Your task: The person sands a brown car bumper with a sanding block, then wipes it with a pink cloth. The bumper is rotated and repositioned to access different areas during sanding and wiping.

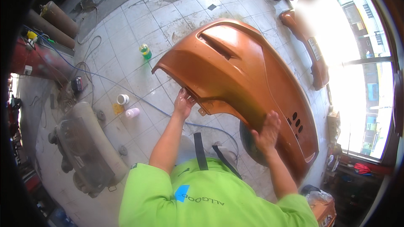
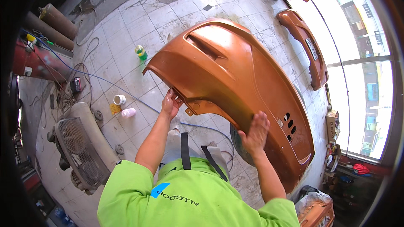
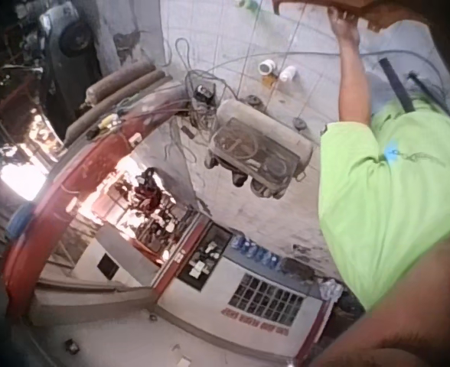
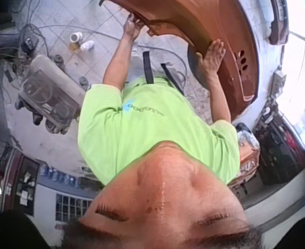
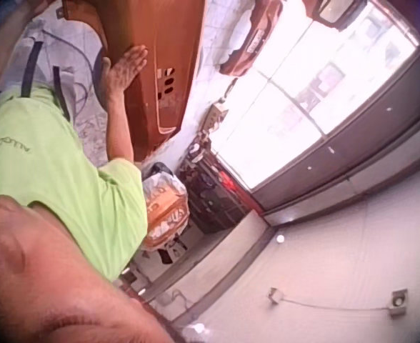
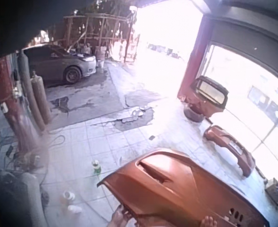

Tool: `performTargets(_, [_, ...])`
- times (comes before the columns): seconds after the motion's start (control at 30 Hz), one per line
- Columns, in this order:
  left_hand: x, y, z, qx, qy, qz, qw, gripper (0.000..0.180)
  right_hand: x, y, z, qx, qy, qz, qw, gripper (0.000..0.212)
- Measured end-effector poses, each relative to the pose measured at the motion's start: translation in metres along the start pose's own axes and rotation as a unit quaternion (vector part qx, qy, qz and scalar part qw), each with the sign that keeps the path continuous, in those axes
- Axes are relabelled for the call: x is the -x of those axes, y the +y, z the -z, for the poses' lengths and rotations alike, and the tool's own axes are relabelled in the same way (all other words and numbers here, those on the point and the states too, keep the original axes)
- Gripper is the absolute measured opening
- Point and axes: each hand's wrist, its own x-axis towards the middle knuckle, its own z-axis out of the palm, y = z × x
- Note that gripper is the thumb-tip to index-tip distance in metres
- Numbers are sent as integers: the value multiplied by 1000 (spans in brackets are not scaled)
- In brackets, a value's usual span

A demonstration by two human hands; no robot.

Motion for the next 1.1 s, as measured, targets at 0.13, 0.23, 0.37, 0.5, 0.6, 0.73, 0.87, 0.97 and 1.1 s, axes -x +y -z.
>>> performTargets(0.13, [0, 3, -7, 14, -20, 20, 1000, 38, -169, -130, -34, -12, -84, 294, 952, 90])
performTargets(0.23, [3, 11, -4, 12, -26, 20, 999, 42, -224, -193, -43, -87, -120, 396, 906, 86])
performTargets(0.37, [3, 24, 6, 11, -71, 40, 997, 43, -202, -157, -23, -29, -167, 400, 901, 88])
performTargets(0.5, [-2, 16, -4, 11, -71, 50, 996, 45, -164, -111, -13, 65, -183, 354, 915, 91])
performTargets(0.6, [-3, 8, 5, 26, -64, 41, 997, 48, -201, -173, -22, 15, -159, 368, 916, 90])
performTargets(0.73, [0, 8, 17, -21, -54, 19, 998, 51, -300, -273, -69, 10, -134, 443, 886, 88])
performTargets(0.87, [-5, -3, 18, -15, 16, 6, 1000, 50, -367, -358, -122, 29, -157, 441, 883, 82])
performTargets(0.97, [-16, -21, 22, -58, 4, -27, 998, 52, -361, -338, -118, 0, -144, 446, 883, 81])
performTargets(1.1, [-38, -42, 25, -48, -12, -24, 998, 57, -269, -231, -56, 34, -161, 468, 868, 87])
